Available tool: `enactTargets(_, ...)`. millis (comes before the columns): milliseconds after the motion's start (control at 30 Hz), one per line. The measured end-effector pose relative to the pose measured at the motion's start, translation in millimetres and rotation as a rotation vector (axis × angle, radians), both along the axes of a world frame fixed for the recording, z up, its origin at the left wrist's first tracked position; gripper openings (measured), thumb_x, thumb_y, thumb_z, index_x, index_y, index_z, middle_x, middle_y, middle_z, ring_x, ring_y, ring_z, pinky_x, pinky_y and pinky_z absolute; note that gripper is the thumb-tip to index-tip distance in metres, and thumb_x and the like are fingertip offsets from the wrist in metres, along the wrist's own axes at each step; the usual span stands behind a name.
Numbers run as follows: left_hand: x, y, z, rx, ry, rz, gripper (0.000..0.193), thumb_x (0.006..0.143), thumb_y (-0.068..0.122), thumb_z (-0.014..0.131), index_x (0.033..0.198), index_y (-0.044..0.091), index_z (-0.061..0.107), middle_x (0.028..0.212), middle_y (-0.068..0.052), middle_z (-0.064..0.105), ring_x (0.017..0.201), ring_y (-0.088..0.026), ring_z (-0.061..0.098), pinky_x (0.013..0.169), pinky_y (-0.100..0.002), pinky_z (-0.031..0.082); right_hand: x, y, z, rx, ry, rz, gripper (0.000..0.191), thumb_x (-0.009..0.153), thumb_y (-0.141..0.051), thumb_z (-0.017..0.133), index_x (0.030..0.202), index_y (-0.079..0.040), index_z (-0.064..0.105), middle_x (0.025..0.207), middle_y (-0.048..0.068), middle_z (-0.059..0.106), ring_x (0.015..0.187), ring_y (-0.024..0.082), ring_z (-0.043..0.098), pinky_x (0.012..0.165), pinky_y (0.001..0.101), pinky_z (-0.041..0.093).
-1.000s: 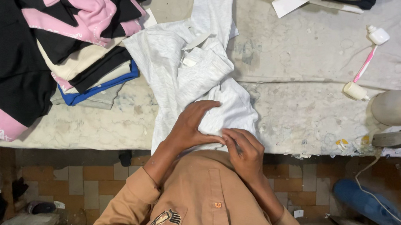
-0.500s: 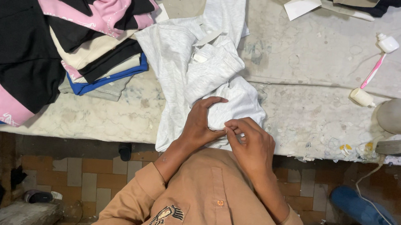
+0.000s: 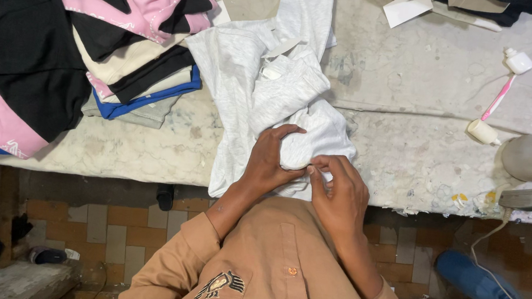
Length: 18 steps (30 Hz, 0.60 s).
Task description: The person lays a cream hoodie on the work table, scrubs a spot on its lower front with a toothbrush, then folds the hoodie flat. They then take a gray sweatshirt, hold a rotary grinding tool against it, and dab liquid from a small bottle onto the fabric while working the area by hand.
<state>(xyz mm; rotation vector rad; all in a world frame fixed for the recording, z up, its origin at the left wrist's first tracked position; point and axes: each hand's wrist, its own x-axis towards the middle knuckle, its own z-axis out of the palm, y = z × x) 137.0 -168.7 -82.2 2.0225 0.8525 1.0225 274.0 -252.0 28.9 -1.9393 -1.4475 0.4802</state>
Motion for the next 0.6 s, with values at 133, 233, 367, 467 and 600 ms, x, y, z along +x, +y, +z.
enactTargets(133, 0, 0, -1, 0.010, 0.013, 0.008, 0.089, 0.070, 0.026, 0.094, 0.139, 0.007, 0.041, 0.138, -0.007, 0.061, 0.126, -0.034, 0.056, 0.110, -0.045, 0.042, 4, 5, 3, -0.013, -0.124, 0.001, 0.015, 0.085, -0.013, 0.077, 0.100, -0.014, 0.077, 0.093, 0.001, 0.074, 0.074, 0.022, 0.068, 0.062, 0.0357, 0.052)
enactTargets(233, 1, 0, -1, -0.004, 0.006, -0.004, 0.090, 0.069, 0.026, 0.094, 0.140, 0.008, 0.041, 0.137, -0.007, 0.061, 0.125, -0.033, 0.056, 0.110, -0.046, 0.042, 2, 5, 5, 0.101, -0.237, 0.058, 0.015, 0.080, -0.013, 0.078, 0.095, -0.013, 0.076, 0.089, 0.000, 0.073, 0.081, 0.022, 0.069, 0.065, 0.0367, 0.053)
enactTargets(367, -1, 1, -1, 0.024, -0.004, -0.005, 0.089, 0.072, 0.027, 0.093, 0.141, 0.008, 0.041, 0.138, -0.007, 0.061, 0.124, -0.032, 0.057, 0.110, -0.046, 0.041, -5, 7, 4, 0.028, -0.285, 0.030, 0.007, 0.081, -0.014, 0.079, 0.085, -0.013, 0.073, 0.080, -0.001, 0.071, 0.076, 0.021, 0.069, 0.060, 0.0376, 0.051)
enactTargets(467, -3, 1, -2, 0.010, 0.017, -0.001, 0.087, 0.071, 0.028, 0.092, 0.141, 0.009, 0.043, 0.137, -0.007, 0.061, 0.124, -0.031, 0.059, 0.110, -0.045, 0.041, -8, 10, 0, -0.050, -0.260, 0.001, 0.009, 0.078, -0.015, 0.079, 0.082, -0.012, 0.071, 0.076, -0.001, 0.070, 0.072, 0.022, 0.067, 0.056, 0.0385, 0.049)
enactTargets(600, -2, 0, -1, -0.008, -0.003, 0.001, 0.085, 0.076, 0.033, 0.091, 0.142, 0.009, 0.042, 0.138, -0.006, 0.061, 0.122, -0.030, 0.060, 0.111, -0.045, 0.041, -11, 11, -5, -0.020, -0.286, 0.033, 0.016, 0.078, -0.017, 0.080, 0.083, -0.010, 0.067, 0.075, 0.001, 0.066, 0.073, 0.023, 0.065, 0.057, 0.0391, 0.048)
